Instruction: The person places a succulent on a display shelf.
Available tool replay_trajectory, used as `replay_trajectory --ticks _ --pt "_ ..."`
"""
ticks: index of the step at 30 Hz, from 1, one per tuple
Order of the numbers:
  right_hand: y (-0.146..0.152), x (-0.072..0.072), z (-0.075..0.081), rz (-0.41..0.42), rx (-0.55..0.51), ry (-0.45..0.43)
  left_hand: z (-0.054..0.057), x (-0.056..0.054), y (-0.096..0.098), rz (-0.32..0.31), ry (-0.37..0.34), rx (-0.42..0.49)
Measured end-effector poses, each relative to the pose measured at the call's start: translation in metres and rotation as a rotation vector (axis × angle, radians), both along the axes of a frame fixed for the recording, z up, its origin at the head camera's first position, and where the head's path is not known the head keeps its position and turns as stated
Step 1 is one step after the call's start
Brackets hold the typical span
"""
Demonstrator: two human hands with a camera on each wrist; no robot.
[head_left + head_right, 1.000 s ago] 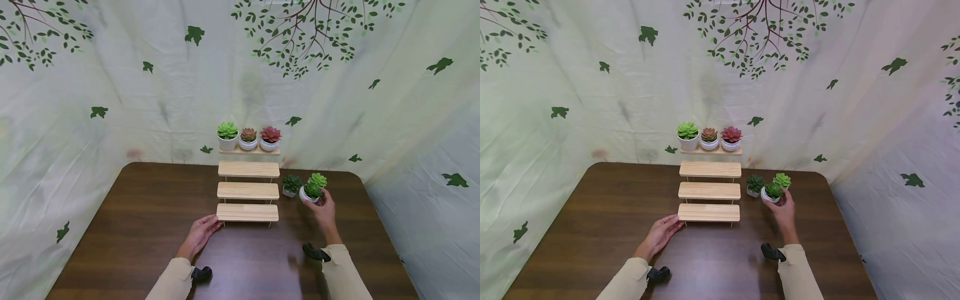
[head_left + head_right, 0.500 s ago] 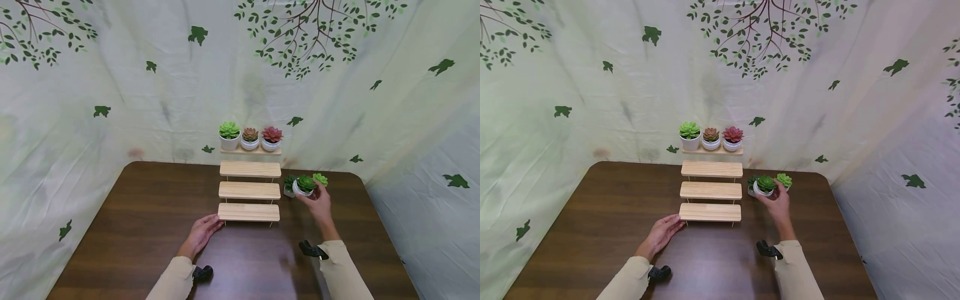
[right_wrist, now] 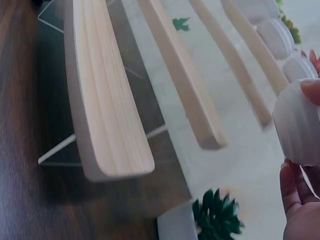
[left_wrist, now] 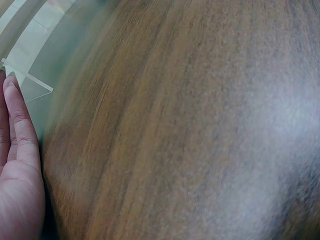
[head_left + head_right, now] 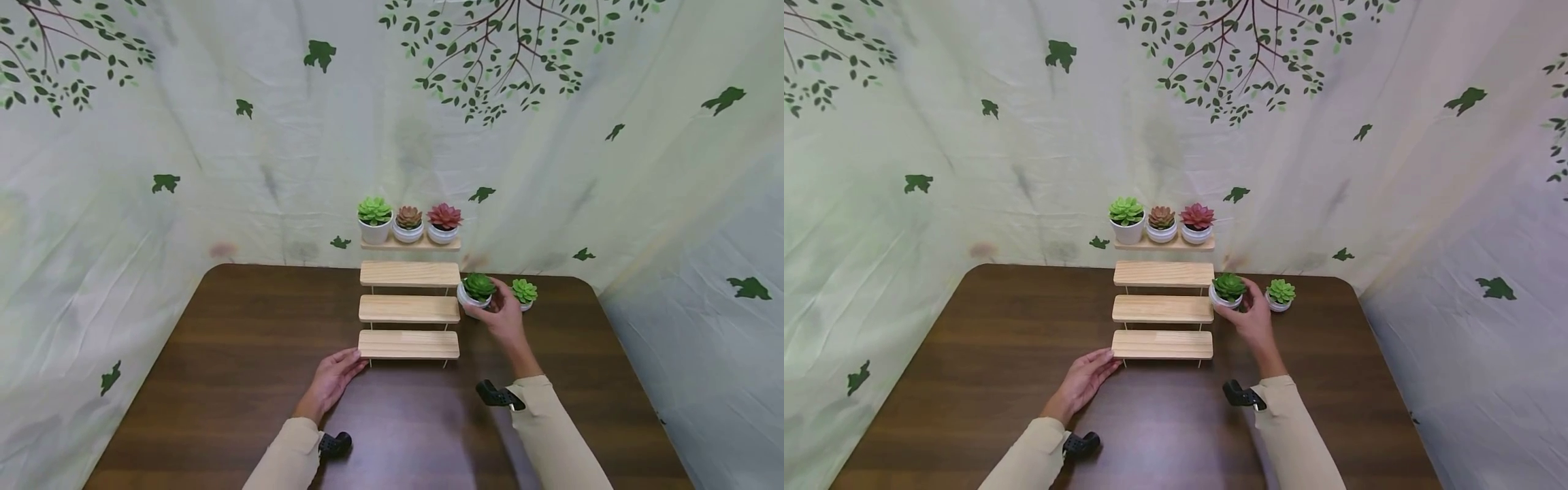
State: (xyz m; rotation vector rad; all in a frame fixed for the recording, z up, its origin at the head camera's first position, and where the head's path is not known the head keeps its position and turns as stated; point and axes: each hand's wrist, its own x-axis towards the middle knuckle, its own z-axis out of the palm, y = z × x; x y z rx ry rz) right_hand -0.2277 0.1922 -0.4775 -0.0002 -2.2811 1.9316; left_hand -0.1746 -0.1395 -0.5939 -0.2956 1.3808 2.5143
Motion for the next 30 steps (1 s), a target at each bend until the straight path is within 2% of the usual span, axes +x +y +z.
replay_trajectory --ticks 4,12,21,30 --pt "-0.011 -0.004 0.005 0.024 0.008 0.026 0.0 -0.001 0.0 -0.006 0.015 -0.007" --pt "-0.032 -0.018 0.012 0.08 -0.013 0.05 0.002 -0.003 0.002 0.008 -0.015 -0.006" --pt "-0.054 -0.03 0.019 0.126 -0.015 0.037 0.003 0.0 0.0 -0.013 -0.017 -0.024" --pt "-0.078 -0.039 0.022 0.135 -0.043 0.02 0.001 -0.001 -0.001 -0.025 -0.024 -0.016"
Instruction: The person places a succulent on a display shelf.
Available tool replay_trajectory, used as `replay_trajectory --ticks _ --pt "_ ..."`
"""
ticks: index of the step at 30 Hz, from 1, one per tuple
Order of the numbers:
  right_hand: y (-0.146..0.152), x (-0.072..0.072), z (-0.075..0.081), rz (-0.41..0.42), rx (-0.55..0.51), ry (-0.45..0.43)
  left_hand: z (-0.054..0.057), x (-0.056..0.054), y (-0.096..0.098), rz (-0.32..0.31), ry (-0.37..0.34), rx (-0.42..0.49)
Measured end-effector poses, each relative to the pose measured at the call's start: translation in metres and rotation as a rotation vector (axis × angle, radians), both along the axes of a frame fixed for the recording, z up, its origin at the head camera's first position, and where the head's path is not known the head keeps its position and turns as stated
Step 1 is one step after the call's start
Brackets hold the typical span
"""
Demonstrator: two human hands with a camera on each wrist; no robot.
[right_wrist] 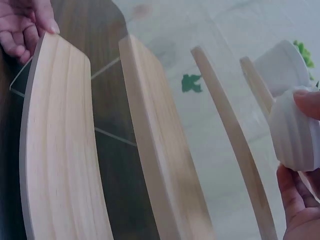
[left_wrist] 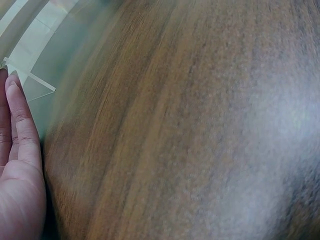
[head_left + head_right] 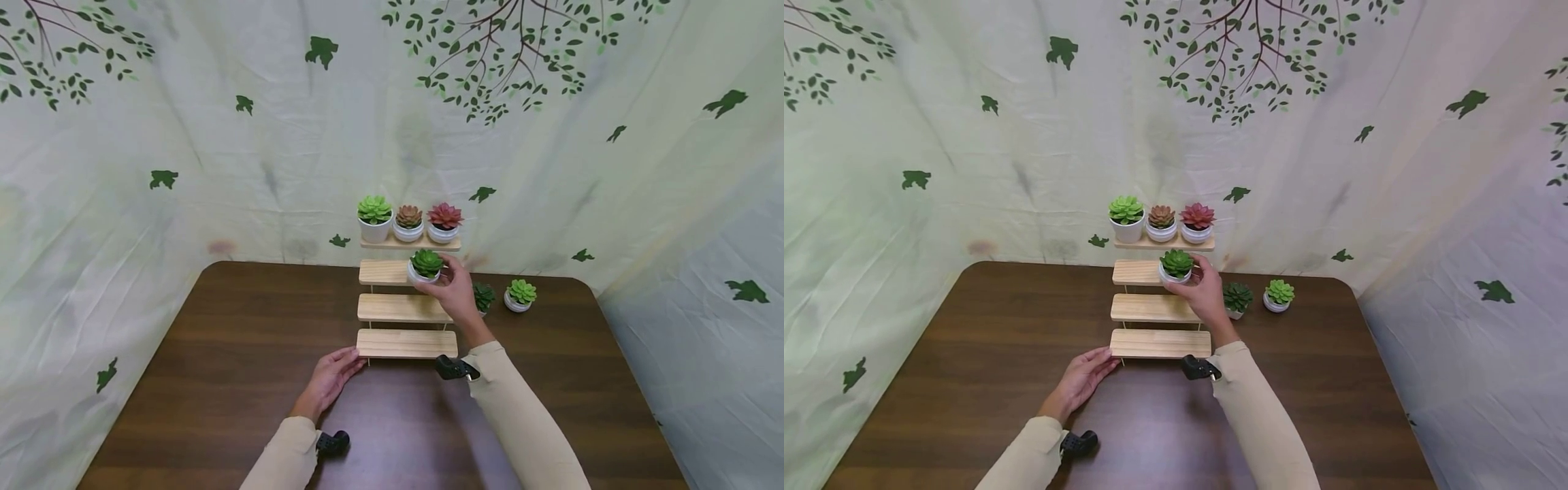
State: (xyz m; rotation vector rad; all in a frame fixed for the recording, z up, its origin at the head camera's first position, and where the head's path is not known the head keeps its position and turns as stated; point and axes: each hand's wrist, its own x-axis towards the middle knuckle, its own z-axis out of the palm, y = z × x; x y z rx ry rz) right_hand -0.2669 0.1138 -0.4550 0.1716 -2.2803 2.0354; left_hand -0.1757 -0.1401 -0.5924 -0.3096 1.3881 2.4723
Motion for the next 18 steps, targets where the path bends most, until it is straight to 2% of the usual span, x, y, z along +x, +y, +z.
replay_trajectory --ticks 8,18 --pt "-0.022 -0.002 0.009 0.042 -0.036 -0.019 0.001 0.0 -0.001 -0.005 0.002 0.016" --pt "-0.043 -0.008 0.003 0.085 -0.051 -0.041 0.0 0.002 -0.001 -0.016 0.011 0.027"
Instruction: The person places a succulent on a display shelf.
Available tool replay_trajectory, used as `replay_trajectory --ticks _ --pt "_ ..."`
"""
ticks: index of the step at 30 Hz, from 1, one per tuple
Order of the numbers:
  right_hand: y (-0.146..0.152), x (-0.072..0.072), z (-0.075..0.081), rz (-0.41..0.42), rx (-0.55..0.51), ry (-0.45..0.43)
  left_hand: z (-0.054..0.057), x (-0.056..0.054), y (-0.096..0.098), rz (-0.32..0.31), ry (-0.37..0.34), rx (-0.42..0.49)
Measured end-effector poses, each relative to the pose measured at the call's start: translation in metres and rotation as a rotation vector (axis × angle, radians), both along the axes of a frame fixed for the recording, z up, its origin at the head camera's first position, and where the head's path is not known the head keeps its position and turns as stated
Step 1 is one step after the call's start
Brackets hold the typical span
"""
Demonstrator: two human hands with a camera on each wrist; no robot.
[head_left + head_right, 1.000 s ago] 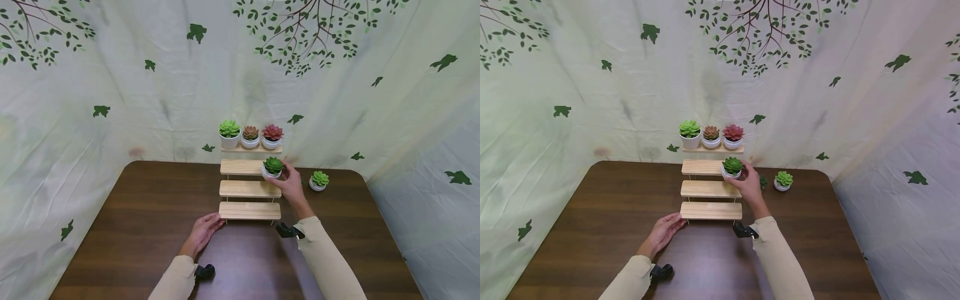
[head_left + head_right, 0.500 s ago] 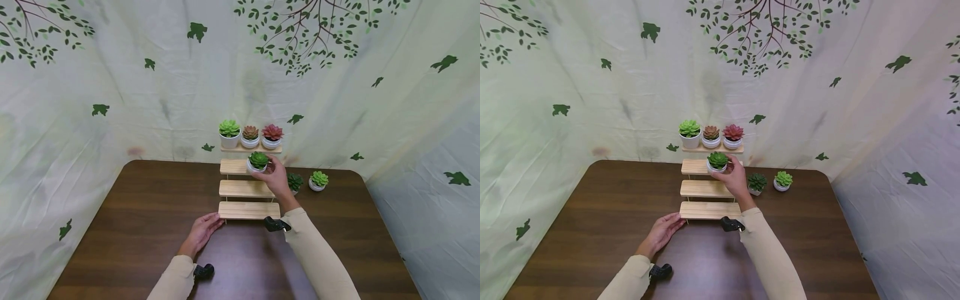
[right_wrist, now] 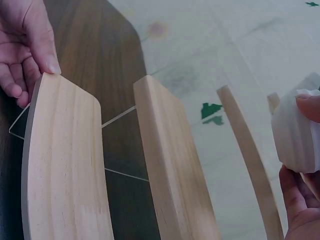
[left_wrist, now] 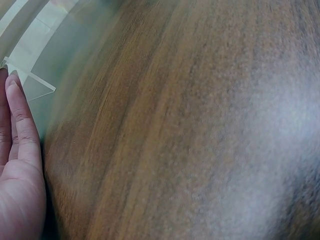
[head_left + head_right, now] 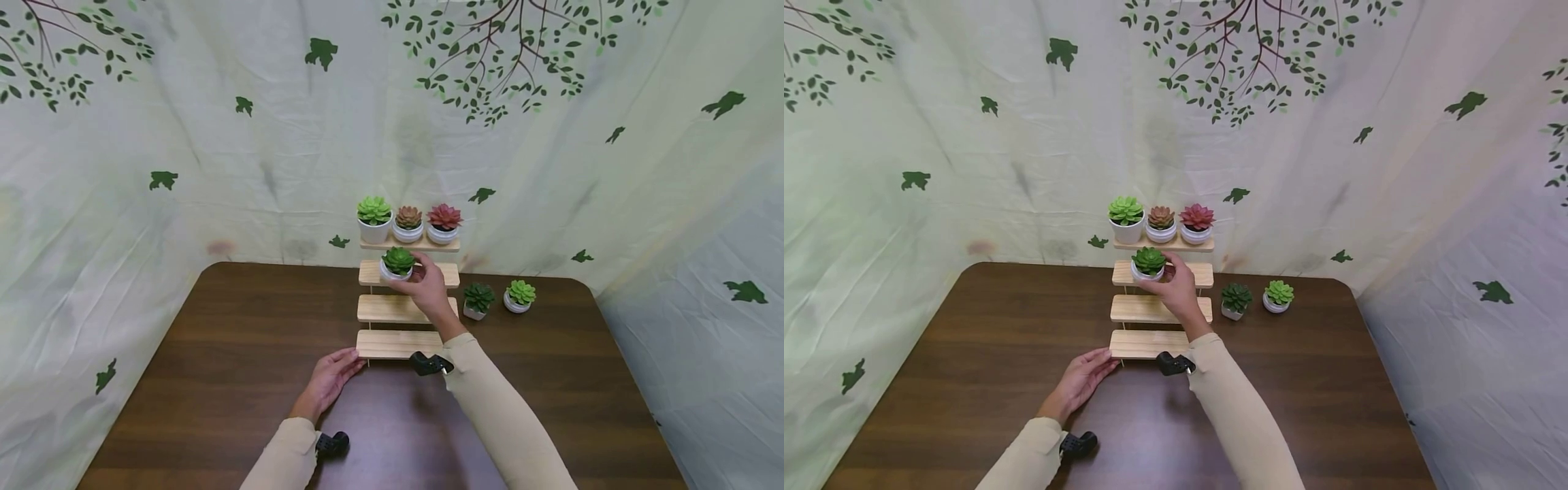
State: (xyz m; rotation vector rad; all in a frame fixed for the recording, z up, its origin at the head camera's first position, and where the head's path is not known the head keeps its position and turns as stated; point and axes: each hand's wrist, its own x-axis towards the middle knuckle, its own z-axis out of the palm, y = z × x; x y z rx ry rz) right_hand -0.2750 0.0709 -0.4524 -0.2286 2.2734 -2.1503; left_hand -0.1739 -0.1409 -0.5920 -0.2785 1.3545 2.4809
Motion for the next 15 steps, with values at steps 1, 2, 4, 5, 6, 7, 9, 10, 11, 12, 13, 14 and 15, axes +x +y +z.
replay_trajectory --ticks 1,2,4,5,6,7,9,10,11,12,13,14,15 --pt "-0.001 0.0 0.0 0.004 0.007 -0.004 -0.001 0.0 0.0 -0.004 0.001 -0.004" --pt "-0.003 -0.001 -0.001 0.009 0.012 -0.006 -0.001 0.001 0.001 -0.005 -0.002 -0.004" --pt "-0.005 -0.002 -0.002 0.018 0.016 -0.008 -0.002 0.001 0.002 -0.002 -0.004 -0.007" --pt "-0.006 -0.003 -0.002 0.021 0.015 -0.006 -0.002 0.001 0.002 0.0 -0.004 -0.006" --pt "-0.008 -0.004 -0.002 0.023 0.017 -0.003 -0.002 0.002 0.002 0.004 0.0 -0.01" --pt "-0.009 -0.005 -0.002 0.024 0.015 0.002 -0.002 0.002 0.002 0.01 0.0 -0.01" --pt "-0.012 -0.006 -0.002 0.026 0.019 0.011 -0.001 0.002 0.002 0.015 -0.002 -0.004" --pt "-0.013 -0.007 -0.002 0.026 0.03 0.019 0.0 0.002 0.001 0.012 -0.002 -0.002" --pt "-0.015 -0.008 -0.002 0.027 0.038 0.027 0.001 0.002 0.001 0.007 -0.003 0.001" --pt "-0.016 -0.008 -0.001 0.029 0.047 0.035 0.001 0.001 0.0 0.004 -0.005 0.001" --pt "-0.018 -0.008 0.0 0.032 0.053 0.046 0.001 0.001 0.0 0.002 -0.008 0.002" --pt "-0.019 -0.009 0.0 0.035 0.06 0.053 0.001 0.0 -0.001 -0.001 -0.005 0.0" --pt "-0.021 -0.009 0.001 0.036 0.067 0.059 0.001 0.0 -0.001 -0.003 -0.002 -0.002"
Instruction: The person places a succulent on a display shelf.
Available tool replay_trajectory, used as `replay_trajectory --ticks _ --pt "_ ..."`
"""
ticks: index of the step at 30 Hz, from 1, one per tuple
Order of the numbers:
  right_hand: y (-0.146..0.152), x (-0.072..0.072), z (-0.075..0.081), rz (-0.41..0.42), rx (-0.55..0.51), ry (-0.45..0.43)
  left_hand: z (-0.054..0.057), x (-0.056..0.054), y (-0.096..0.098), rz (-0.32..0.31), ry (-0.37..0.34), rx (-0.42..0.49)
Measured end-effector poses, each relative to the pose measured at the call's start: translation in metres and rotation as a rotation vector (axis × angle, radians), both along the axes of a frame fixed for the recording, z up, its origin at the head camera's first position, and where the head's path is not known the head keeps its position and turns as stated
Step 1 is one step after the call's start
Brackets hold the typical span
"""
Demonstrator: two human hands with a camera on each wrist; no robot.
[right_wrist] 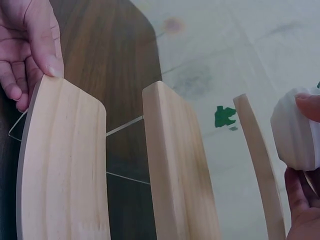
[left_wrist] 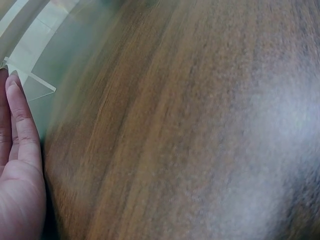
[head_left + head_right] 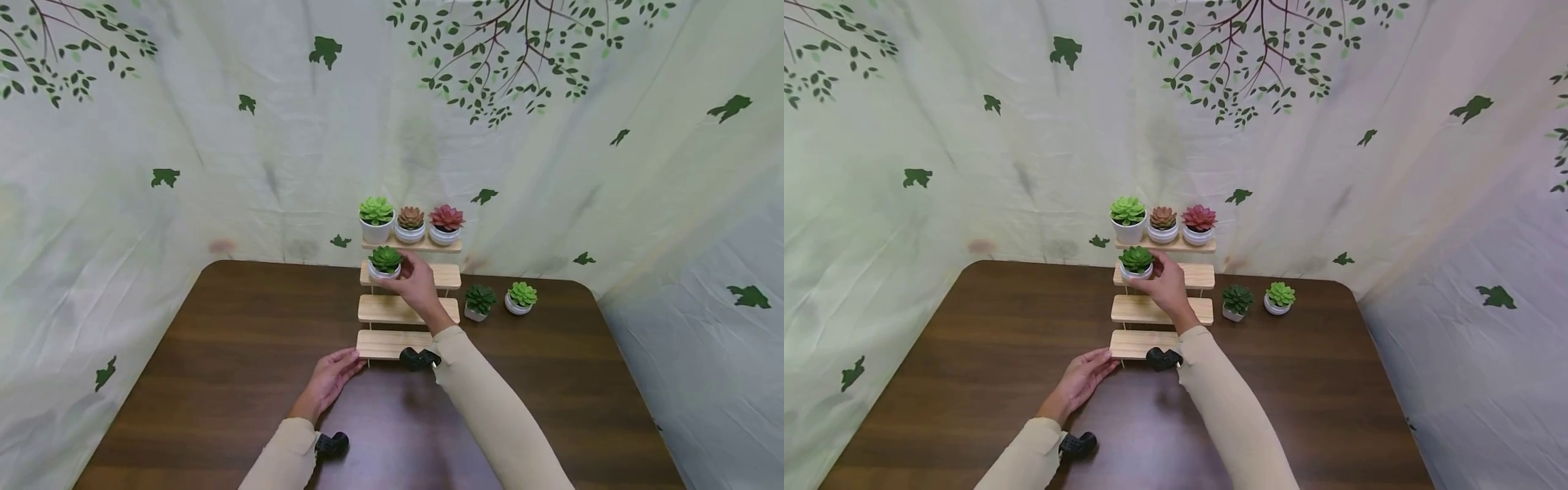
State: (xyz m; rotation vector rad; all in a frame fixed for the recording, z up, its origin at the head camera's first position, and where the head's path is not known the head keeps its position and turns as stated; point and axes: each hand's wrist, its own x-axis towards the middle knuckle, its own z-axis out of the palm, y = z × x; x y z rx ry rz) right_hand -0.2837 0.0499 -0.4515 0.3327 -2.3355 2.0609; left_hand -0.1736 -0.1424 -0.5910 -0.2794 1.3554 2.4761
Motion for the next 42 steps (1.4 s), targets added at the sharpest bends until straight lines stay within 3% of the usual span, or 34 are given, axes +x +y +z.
replay_trajectory --ticks 3,9,11,14,18,22,26,30,33,36,42 --pt "-0.004 0.0 0.002 0.004 -0.006 0.004 -0.003 0.0 -0.001 0.002 0.023 -0.01" --pt "-0.008 -0.004 -0.003 -0.004 -0.007 -0.024 -0.009 0.004 -0.003 -0.047 0.189 0.066" --pt "-0.009 -0.006 -0.003 -0.014 -0.004 -0.026 -0.01 0.003 -0.003 -0.052 0.212 0.083" --pt "-0.012 -0.007 -0.003 -0.024 0.01 -0.026 -0.009 0.002 -0.002 -0.028 0.158 0.056" --pt "-0.016 -0.009 -0.003 -0.033 0.019 -0.034 -0.005 -0.001 0.0 0.004 0.032 -0.001" --pt "-0.02 -0.01 -0.003 -0.031 0.019 -0.046 0.0 -0.001 0.001 0.019 -0.019 -0.001" --pt "-0.021 -0.008 0.001 -0.008 0.001 -0.053 0.001 0.0 0.0 0.026 -0.029 0.002" --pt "-0.021 0.002 0.015 0.0 0.008 -0.053 -0.001 -0.002 0.0 0.015 -0.014 0.0" --pt "-0.02 0.001 0.011 -0.018 0.031 -0.026 -0.002 -0.003 0.001 0.011 -0.012 -0.005" --pt "-0.018 -0.005 -0.002 -0.035 0.032 -0.014 -0.001 -0.002 0.001 0.012 -0.016 -0.009" --pt "-0.003 0.001 -0.005 -0.054 0.041 -0.055 0.0 -0.002 0.001 0.02 -0.019 -0.009"
